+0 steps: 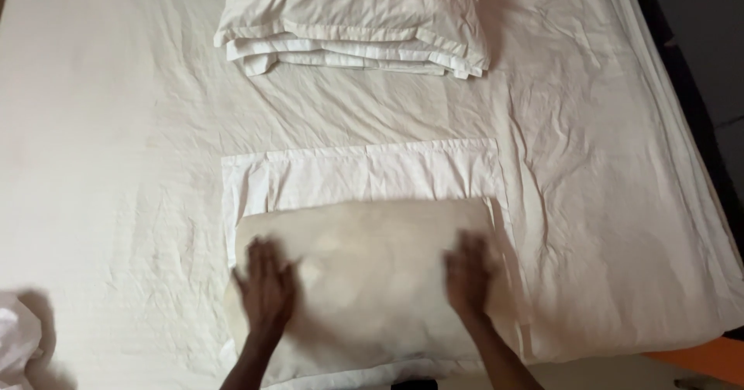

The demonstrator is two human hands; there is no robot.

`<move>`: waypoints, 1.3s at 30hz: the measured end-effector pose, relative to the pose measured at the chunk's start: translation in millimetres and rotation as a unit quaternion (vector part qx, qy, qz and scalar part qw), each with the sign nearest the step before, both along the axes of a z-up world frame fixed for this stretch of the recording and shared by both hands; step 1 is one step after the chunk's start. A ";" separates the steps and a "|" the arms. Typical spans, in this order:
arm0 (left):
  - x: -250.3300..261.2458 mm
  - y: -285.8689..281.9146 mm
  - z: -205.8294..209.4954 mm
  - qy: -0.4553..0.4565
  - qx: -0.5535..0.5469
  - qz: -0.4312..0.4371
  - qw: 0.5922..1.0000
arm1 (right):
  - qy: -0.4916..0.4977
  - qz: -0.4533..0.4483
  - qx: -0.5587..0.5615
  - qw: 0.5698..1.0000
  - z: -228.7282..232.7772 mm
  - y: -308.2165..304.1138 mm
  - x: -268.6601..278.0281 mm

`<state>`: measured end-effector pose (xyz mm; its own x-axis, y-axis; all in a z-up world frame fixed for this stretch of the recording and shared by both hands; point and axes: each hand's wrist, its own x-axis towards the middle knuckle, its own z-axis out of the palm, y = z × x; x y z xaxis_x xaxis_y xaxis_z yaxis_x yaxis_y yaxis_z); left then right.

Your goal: The person lays a white pillowcase flat on a bed, places a pillow on it, and inserts the pillow into the case by hand. The person smooths the pillow and adjusts the case to fit.

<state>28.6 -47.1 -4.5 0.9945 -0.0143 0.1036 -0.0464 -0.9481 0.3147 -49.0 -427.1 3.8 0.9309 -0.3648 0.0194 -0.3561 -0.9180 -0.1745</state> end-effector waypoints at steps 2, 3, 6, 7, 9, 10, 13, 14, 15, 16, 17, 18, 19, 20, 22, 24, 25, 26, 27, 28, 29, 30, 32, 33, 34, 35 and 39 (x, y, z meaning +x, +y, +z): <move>17.9 -37.6 15.7 -0.031 -0.062 -0.106 0.992 | -0.049 0.102 0.007 0.993 6.8 27.0 26.5; 18.8 -52.6 17.1 -0.030 -0.061 -0.109 0.992 | -0.049 0.099 0.008 0.994 23.7 50.3 35.5; 32.9 -94.0 21.5 -0.002 -0.119 -0.184 0.976 | 0.013 0.222 0.084 0.971 51.9 95.4 66.7; 36.4 -101.3 22.9 0.006 -0.117 -0.216 0.969 | 0.011 0.230 0.092 0.969 44.9 98.0 70.9; 37.7 -105.9 19.1 0.017 -0.116 -0.241 0.963 | 0.013 0.244 0.101 0.964 39.3 90.3 74.4; 36.8 -102.2 14.5 0.032 -0.095 -0.222 0.970 | 0.029 0.234 0.085 0.968 41.2 81.2 74.7; 36.6 -77.9 18.3 0.045 -0.058 -0.192 0.979 | 0.043 0.211 0.046 0.976 23.8 34.4 65.7; 39.1 -70.2 22.6 0.037 -0.043 -0.190 0.980 | 0.035 0.188 0.020 0.981 14.9 13.1 62.1; 39.5 -58.9 22.2 0.038 -0.043 -0.187 0.981 | 0.036 0.191 0.020 0.981 10.2 -6.3 56.0; 40.6 -47.7 22.4 0.027 -0.034 -0.174 0.984 | 0.041 0.128 -0.009 0.991 6.2 -25.5 48.6; 41.3 -36.7 23.0 0.016 -0.024 -0.161 0.986 | 0.045 0.065 -0.038 0.996 2.7 -44.8 40.6; 42.2 -27.7 23.9 0.016 -0.024 -0.160 0.987 | 0.045 0.067 -0.038 0.996 -1.9 -57.1 36.3; 42.8 -18.6 25.3 0.042 0.011 -0.134 0.990 | 0.077 0.002 -0.039 0.996 -6.1 -69.4 31.8; 44.3 -7.8 27.5 0.067 0.048 -0.106 0.991 | 0.107 -0.062 -0.038 0.992 -11.2 -80.1 29.3; 37.1 7.5 18.0 0.124 0.020 0.016 0.992 | 0.100 -0.018 -0.023 0.994 -23.6 -95.6 30.9; 30.9 11.4 -0.7 0.176 -0.009 0.135 0.975 | 0.089 0.060 0.001 0.994 -19.6 -65.1 35.4; 27.8 7.9 -15.0 0.094 0.009 0.123 0.988 | 0.083 0.096 0.012 0.992 -5.2 -36.4 40.9; 17.1 6.5 -28.6 0.016 0.030 0.113 0.993 | 0.080 0.134 0.026 0.987 11.4 -5.9 38.2; 10.4 -16.4 -17.8 0.018 0.032 0.111 0.993 | 0.078 0.170 0.039 0.982 25.3 18.2 44.5; 6.1 -38.9 -6.8 0.011 -0.027 0.002 1.000 | 0.073 0.208 0.052 0.974 39.5 48.7 47.9; 1.6 -61.1 4.3 0.005 -0.085 -0.107 0.991 | 0.068 0.246 0.065 0.965 54.8 84.4 45.2; 4.7 -70.5 13.2 0.001 -0.084 -0.108 0.991 | 0.064 0.245 0.065 0.965 55.3 94.6 47.3; 1.8 -89.1 30.9 0.033 -0.063 -0.191 0.979 | 0.009 0.304 0.077 0.950 56.7 115.4 43.4; -0.4 -80.1 30.3 0.036 -0.062 -0.192 0.979 | 0.011 0.302 0.079 0.950 57.1 107.0 41.1; -0.3 -76.5 28.5 0.021 -0.053 -0.182 0.982 | 0.011 0.274 0.081 0.958 57.9 93.7 40.8; -0.1 -72.7 26.8 0.007 -0.044 -0.172 0.984 | 0.011 0.246 0.083 0.966 59.1 80.5 40.4; -8.1 -7.0 35.0 -0.006 0.002 -0.123 0.992 | -0.019 0.170 0.013 0.985 20.7 -17.3 -12.8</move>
<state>20.4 -54.0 30.5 0.9597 -0.2564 0.1153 -0.2800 -0.9087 0.3096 -61.9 -444.4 24.6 0.9981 -0.0330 0.0511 -0.0218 -0.9781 -0.2071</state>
